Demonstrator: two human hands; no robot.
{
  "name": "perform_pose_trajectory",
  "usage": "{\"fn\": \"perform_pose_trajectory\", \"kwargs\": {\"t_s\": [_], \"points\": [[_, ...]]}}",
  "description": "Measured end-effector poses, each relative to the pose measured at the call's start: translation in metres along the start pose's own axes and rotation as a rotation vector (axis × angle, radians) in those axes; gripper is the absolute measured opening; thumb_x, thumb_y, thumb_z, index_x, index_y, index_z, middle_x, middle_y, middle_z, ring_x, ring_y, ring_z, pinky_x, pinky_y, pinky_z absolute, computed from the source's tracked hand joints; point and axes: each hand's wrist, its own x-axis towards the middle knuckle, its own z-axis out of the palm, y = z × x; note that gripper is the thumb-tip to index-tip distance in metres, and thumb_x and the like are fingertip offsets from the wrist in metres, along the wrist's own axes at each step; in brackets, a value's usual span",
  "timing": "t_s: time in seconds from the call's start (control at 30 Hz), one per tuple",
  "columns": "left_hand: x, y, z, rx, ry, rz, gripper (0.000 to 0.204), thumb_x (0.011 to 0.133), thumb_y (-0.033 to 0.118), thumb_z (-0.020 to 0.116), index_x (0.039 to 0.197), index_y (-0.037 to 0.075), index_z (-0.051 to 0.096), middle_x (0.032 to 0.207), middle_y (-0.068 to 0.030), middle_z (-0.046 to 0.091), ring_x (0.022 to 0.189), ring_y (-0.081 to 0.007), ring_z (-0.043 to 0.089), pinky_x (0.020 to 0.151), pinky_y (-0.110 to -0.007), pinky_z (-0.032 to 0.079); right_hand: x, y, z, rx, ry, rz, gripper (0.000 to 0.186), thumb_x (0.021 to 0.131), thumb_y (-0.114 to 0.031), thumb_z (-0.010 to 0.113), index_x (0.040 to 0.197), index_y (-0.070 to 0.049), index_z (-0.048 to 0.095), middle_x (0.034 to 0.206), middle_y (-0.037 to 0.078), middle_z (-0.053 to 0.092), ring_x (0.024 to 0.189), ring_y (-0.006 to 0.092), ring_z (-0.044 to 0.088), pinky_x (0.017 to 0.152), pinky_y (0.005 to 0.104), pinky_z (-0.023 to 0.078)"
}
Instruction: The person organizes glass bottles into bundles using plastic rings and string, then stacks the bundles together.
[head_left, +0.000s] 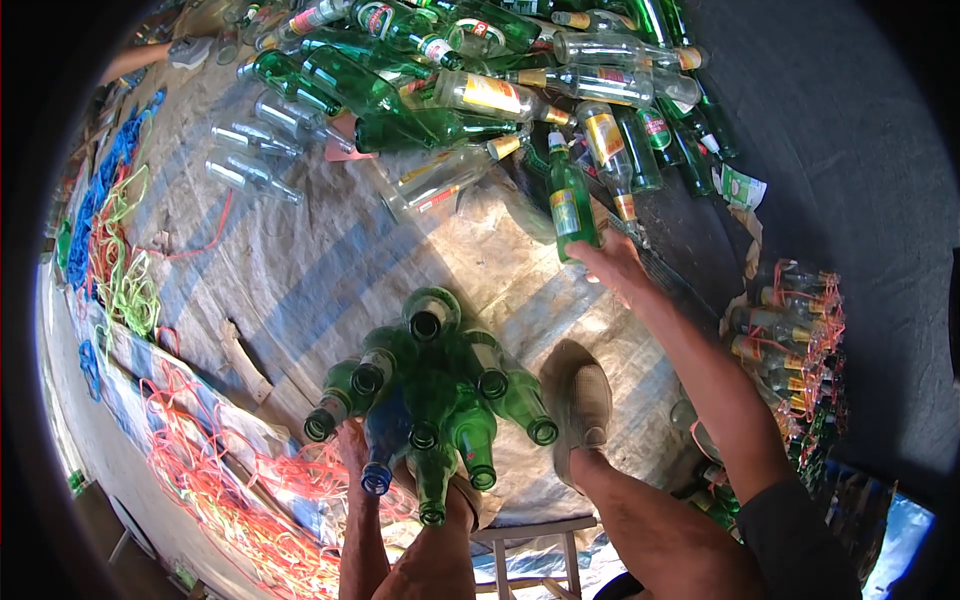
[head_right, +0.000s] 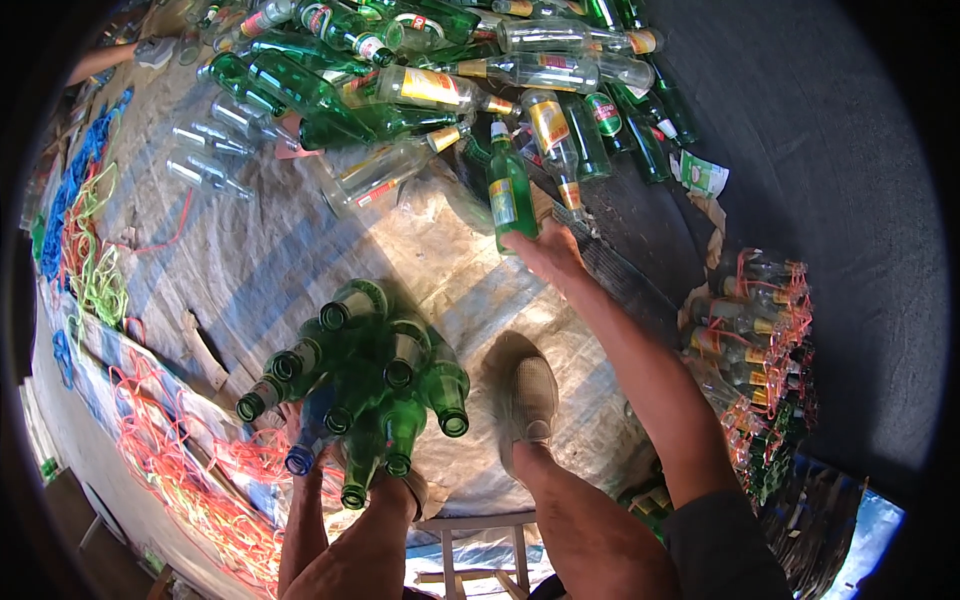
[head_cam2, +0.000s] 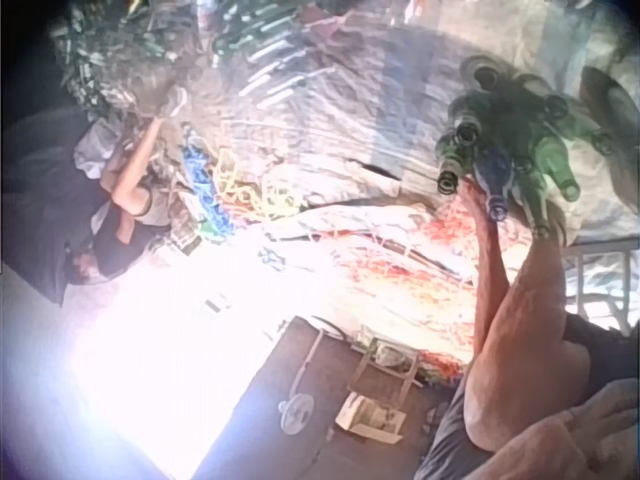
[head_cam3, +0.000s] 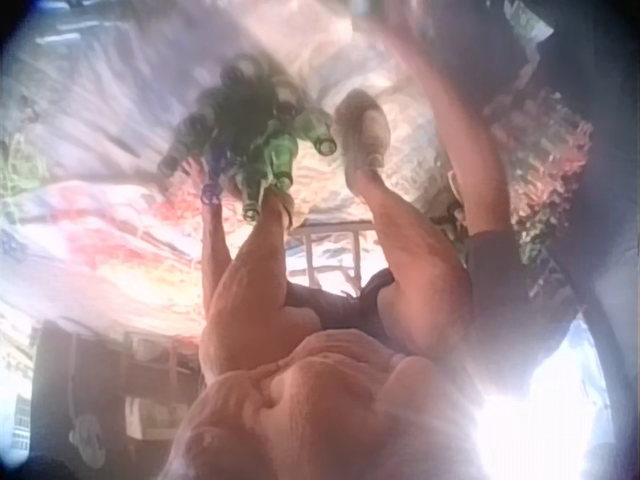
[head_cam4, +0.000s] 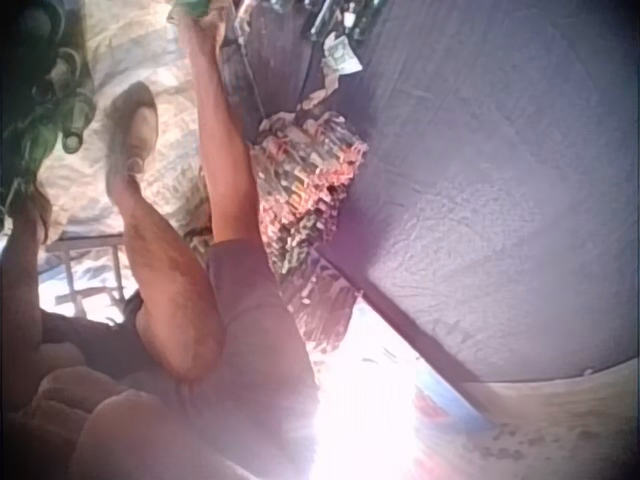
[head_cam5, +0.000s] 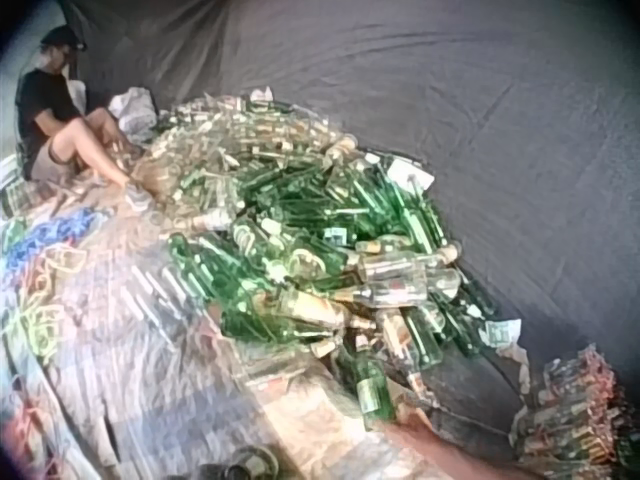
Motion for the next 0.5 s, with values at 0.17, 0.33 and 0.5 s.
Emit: {"fn": "perform_pose_trajectory", "kwargs": {"t_s": [0.17,0.33,0.5], "points": [[0.002,-0.004,0.001,0.059,0.007,0.027,0.060,0.093,0.027,0.067,0.148,0.014,0.048,0.149,-0.0119,0.047,0.138,-0.0327,0.041,0.113,-0.045,0.039,-0.045,0.045,-0.010,-0.216,-0.006,-0.001,0.066,0.075,-0.044,0.082,0.110,0.005,0.054,0.093,0.015,0.065,0.084,0.0211,0.063,0.069,0.0384,0.051],[-0.001,-0.016,0.000,0.128,0.010,0.039,0.059,0.095,0.025,0.066,0.149,0.014,0.047,0.149,-0.0111,0.047,0.138,-0.0308,0.041,0.113,-0.043,0.039,-0.099,0.086,-0.017,-0.254,-0.002,-0.035,0.066,0.070,-0.041,0.081,0.105,0.009,0.056,0.099,0.031,0.068,0.093,0.0357,0.070,0.081,0.0455,0.054],[0.004,-0.033,0.023,0.180,-0.011,0.104,0.057,0.097,0.024,0.064,0.150,0.013,0.045,0.149,-0.0103,0.047,0.138,-0.0290,0.041,0.113,-0.042,0.040,-0.134,0.089,-0.037,-0.532,-0.103,0.217,0.073,0.070,-0.036,0.083,0.117,0.010,0.054,0.111,0.036,0.065,0.106,0.0436,0.067,0.090,0.0494,0.053]]}}
